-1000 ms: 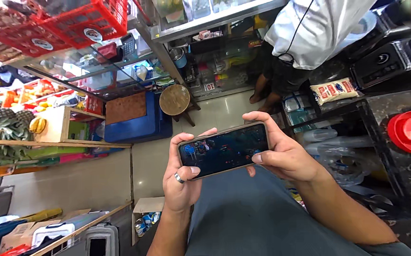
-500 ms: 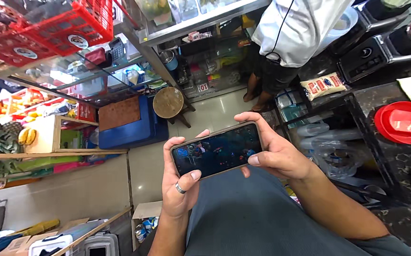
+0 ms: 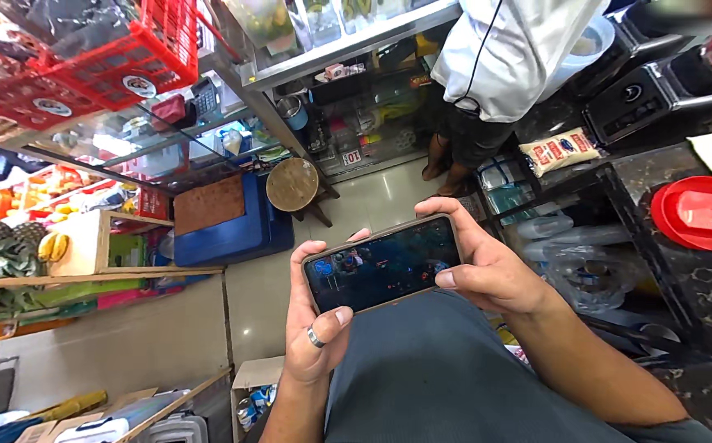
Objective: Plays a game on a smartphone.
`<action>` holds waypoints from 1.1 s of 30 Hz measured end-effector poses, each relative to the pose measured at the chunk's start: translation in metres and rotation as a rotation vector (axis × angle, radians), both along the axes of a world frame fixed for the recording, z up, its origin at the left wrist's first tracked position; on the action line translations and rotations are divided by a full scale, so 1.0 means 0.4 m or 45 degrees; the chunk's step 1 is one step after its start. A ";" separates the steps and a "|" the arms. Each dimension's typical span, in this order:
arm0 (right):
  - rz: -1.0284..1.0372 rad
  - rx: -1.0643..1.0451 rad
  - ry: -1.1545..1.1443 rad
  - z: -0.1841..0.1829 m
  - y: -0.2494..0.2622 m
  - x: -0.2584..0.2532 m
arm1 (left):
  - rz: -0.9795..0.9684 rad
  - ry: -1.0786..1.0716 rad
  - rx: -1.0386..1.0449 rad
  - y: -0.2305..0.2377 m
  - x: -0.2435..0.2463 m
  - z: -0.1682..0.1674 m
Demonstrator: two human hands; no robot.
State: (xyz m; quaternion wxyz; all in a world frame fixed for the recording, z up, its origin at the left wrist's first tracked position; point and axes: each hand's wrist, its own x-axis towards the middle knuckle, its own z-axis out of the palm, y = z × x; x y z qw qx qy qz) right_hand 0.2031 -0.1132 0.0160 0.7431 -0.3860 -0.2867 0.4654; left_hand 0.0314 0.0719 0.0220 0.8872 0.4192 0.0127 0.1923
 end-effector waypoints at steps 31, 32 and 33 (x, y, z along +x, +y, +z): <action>-0.137 -0.036 -0.019 -0.015 -0.032 0.022 | 0.014 0.032 0.087 -0.036 0.062 0.011; -0.144 -0.038 -0.023 -0.013 -0.031 0.020 | 0.013 0.025 0.091 -0.036 0.060 0.012; -0.155 -0.041 -0.029 -0.012 -0.030 0.018 | 0.014 0.019 0.095 -0.036 0.058 0.012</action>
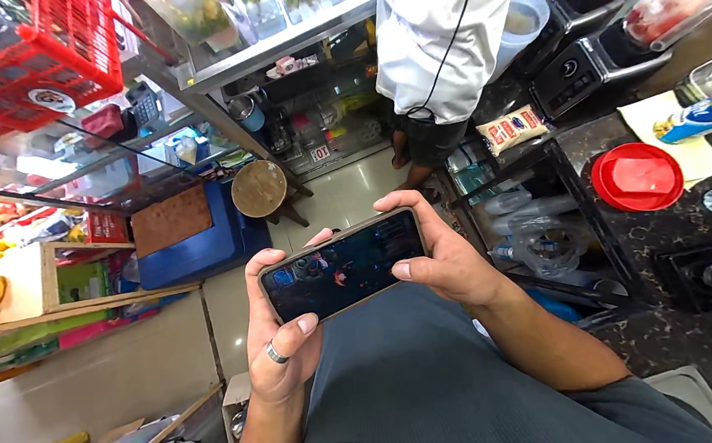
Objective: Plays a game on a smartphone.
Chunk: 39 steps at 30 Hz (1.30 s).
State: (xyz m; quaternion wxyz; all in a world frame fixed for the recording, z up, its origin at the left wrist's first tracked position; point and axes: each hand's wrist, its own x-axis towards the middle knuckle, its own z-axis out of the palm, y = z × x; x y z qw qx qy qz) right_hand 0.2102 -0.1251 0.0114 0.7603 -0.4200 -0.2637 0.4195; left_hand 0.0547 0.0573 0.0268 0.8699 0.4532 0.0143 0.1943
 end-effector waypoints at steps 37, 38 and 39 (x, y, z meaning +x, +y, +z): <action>-0.104 -0.022 -0.096 0.035 0.016 -0.032 | 0.053 -0.017 -0.047 0.010 -0.028 0.020; -0.068 0.005 -0.083 0.035 0.014 -0.028 | 0.055 -0.017 -0.066 0.010 -0.028 0.020; -0.047 0.017 -0.085 0.036 0.013 -0.027 | 0.057 -0.020 -0.075 0.011 -0.029 0.020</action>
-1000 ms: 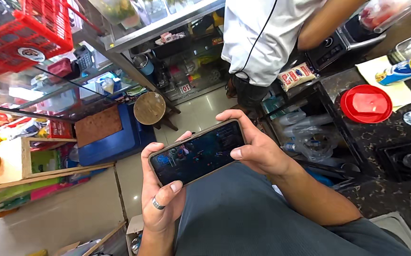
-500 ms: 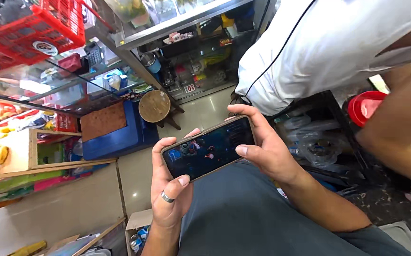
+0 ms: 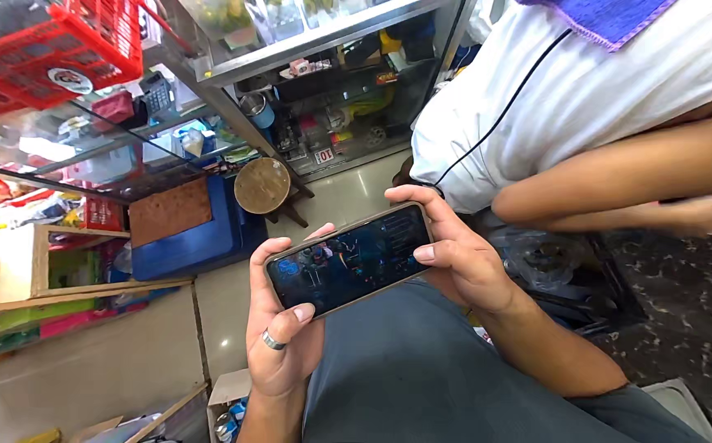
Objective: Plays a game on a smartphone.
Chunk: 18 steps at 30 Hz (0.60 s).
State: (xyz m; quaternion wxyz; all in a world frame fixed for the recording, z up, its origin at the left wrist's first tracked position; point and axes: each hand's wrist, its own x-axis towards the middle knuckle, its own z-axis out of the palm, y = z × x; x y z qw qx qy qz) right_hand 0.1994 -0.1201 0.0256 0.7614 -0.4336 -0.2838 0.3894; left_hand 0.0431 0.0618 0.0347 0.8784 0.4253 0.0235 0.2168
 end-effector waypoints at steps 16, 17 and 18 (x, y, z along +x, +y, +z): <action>-0.351 -0.285 -0.275 0.014 0.017 -0.029 | 0.010 -0.008 0.139 -0.021 0.004 -0.007; -0.367 -0.282 -0.284 0.014 0.018 -0.031 | 0.013 0.005 0.140 -0.020 0.005 -0.007; -0.377 -0.277 -0.293 0.015 0.019 -0.033 | 0.022 0.021 0.141 -0.020 0.006 -0.008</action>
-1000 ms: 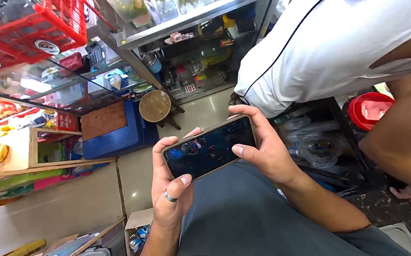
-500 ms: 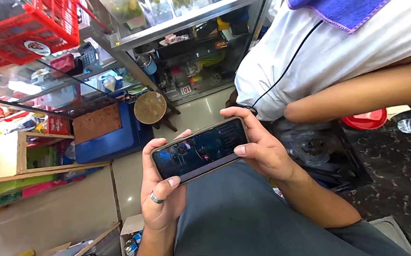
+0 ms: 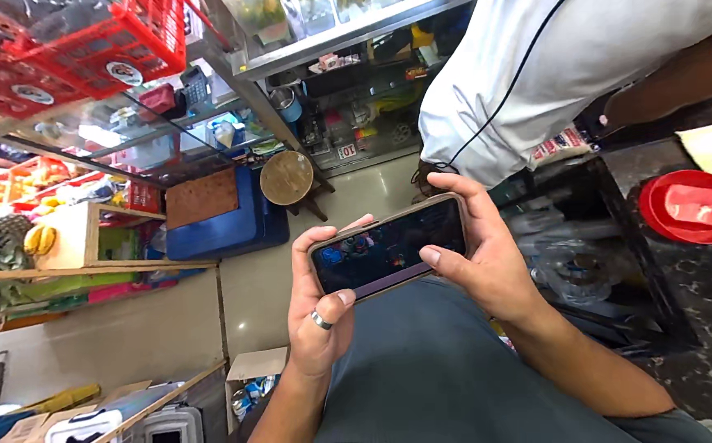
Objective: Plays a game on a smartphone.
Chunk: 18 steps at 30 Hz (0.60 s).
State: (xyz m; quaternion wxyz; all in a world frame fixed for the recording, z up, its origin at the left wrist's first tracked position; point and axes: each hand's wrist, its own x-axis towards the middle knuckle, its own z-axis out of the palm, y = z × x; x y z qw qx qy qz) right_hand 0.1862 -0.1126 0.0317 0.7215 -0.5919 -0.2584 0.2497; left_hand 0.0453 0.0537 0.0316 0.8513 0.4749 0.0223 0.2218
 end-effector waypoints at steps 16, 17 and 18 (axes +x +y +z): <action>-0.107 0.057 -0.171 0.006 0.020 -0.004 | 0.170 -0.028 0.165 -0.014 0.029 -0.017; -0.113 0.045 -0.192 0.010 0.020 -0.003 | 0.163 -0.042 0.168 -0.013 0.029 -0.013; -0.114 0.027 -0.197 0.012 0.018 -0.006 | 0.160 -0.045 0.173 -0.015 0.025 -0.010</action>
